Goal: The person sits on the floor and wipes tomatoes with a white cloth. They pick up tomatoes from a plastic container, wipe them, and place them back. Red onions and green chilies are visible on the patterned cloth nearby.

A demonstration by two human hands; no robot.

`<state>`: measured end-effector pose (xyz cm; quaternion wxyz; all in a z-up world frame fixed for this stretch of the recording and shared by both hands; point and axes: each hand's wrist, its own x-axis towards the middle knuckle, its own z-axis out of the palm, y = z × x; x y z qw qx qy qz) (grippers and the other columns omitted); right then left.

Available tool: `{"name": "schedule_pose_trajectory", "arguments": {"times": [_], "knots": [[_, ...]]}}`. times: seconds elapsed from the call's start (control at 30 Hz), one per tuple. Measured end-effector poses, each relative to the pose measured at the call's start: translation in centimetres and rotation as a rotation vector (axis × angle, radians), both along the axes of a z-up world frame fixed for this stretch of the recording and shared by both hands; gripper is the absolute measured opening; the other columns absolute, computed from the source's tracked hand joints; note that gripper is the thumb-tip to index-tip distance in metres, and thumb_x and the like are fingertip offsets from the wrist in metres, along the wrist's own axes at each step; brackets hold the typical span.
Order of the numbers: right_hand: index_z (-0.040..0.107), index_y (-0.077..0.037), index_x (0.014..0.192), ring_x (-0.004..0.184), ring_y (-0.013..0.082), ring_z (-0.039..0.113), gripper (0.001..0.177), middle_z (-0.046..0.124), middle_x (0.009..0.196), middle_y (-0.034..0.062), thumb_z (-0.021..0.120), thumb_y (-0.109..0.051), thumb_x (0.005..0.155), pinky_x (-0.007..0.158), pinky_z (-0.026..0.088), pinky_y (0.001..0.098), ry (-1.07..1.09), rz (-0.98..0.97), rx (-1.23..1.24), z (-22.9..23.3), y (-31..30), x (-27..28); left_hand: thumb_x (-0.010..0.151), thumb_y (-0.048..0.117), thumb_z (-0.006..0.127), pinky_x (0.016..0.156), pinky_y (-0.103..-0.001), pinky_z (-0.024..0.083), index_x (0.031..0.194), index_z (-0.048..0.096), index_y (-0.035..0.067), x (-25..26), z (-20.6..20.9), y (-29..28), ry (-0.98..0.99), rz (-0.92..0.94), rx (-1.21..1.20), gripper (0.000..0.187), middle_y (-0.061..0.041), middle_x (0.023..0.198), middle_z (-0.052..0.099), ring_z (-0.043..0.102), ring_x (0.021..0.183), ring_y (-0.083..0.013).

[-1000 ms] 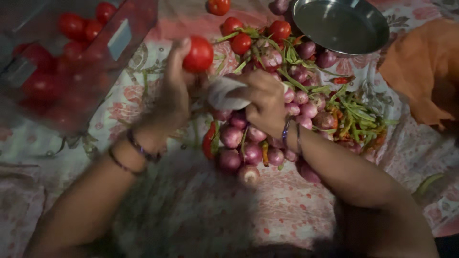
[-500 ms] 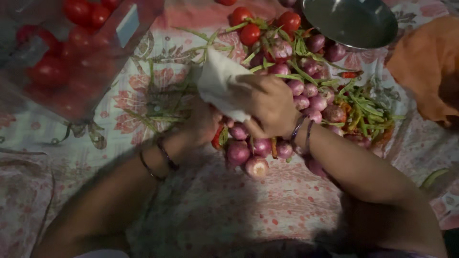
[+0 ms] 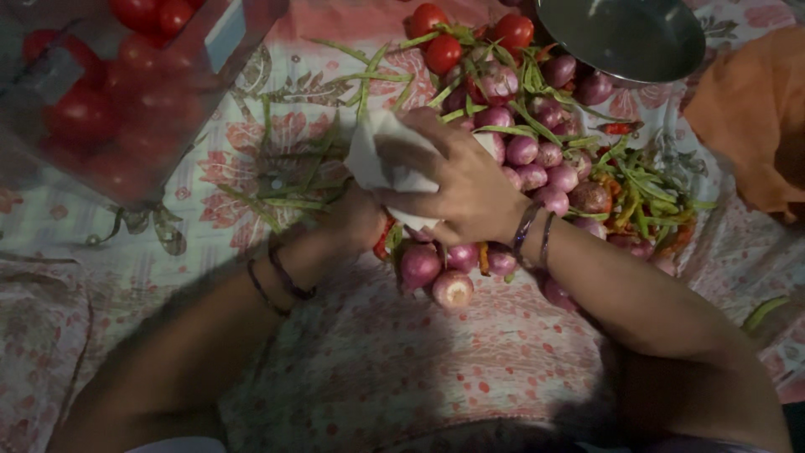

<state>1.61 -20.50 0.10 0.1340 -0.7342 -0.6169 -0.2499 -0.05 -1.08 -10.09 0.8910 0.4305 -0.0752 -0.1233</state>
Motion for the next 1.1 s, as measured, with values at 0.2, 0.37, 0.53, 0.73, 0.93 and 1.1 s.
{"name": "schedule_pose_trajectory", "arguments": {"times": [0.2, 0.37, 0.53, 0.73, 0.93, 1.1], "knots": [[0.074, -0.018, 0.119, 0.142, 0.038, 0.051, 0.029, 0.055, 0.149, 0.0156, 0.068, -0.028, 0.093, 0.113, 0.048, 0.0561, 0.248, -0.032, 0.294, -1.3, 0.3, 1.1, 0.106, 0.01, 0.044, 0.061, -0.03, 0.049, 0.119, 0.058, -0.001, 0.8, 0.0, 1.1, -0.33, -0.141, 0.337, 0.022, -0.007, 0.093, 0.064, 0.059, 0.073, -0.015], [0.072, -0.014, 0.123, 0.139, 0.0361, 0.054, 0.027, 0.056, 0.144, 0.0148, 0.072, -0.025, 0.098, 0.111, 0.047, 0.0517, 0.172, -0.016, 0.331, -0.4, -0.2, 0.4, 0.094, 0.001, 0.046, 0.055, -0.028, 0.045, 0.121, 0.054, 0.004, 0.2, 0.7, 1.7, -0.398, -0.106, 0.436, 0.028, -0.006, 0.091, 0.064, 0.058, 0.069, -0.0136], [0.072, -0.021, 0.124, 0.133, 0.0332, 0.055, 0.03, 0.062, 0.137, 0.0123, 0.069, -0.028, 0.095, 0.104, 0.048, 0.0524, -0.324, 0.097, 0.011, 0.2, -0.4, -0.6, 0.117, 0.012, 0.047, 0.088, -0.034, 0.052, 0.135, 0.049, 0.004, 1.1, -2.0, 1.1, -0.748, 0.032, 0.254, 0.019, -0.011, 0.122, 0.058, 0.059, 0.108, -0.0188], [0.066, -0.01, 0.122, 0.129, 0.0285, 0.055, 0.032, 0.058, 0.131, 0.0153, 0.06, -0.025, 0.094, 0.106, 0.05, 0.0509, 0.204, -0.051, 0.359, -1.3, 0.3, 1.5, 0.11, 0.046, 0.033, 0.045, -0.027, 0.044, 0.115, 0.057, 0.005, 0.9, 1.1, 0.8, -0.113, -0.177, -0.054, 0.048, -0.01, 0.089, 0.068, 0.057, 0.057, -0.014], [0.053, 0.003, 0.125, 0.125, 0.0326, 0.057, 0.042, 0.054, 0.134, 0.0103, 0.063, -0.024, 0.095, 0.107, 0.056, 0.0509, 0.312, -0.135, 0.726, -1.9, -0.6, 1.7, 0.111, 0.045, 0.044, 0.072, -0.032, 0.056, 0.131, 0.051, 0.005, -0.4, 4.6, 0.5, -0.311, -0.077, 0.088, 0.046, -0.01, 0.11, 0.063, 0.061, 0.088, -0.0167], [0.071, -0.009, 0.111, 0.14, 0.0428, 0.035, 0.037, 0.04, 0.153, 0.015, 0.074, -0.029, 0.08, 0.117, 0.028, 0.0549, -0.103, 0.016, 0.382, -0.5, 0.2, 1.2, 0.104, 0.033, 0.059, 0.098, -0.037, 0.059, 0.134, 0.049, 0.0, 0.3, 6.1, 1.0, -0.266, -0.024, -0.175, 0.045, -0.011, 0.123, 0.061, 0.064, 0.114, -0.0223]]}}
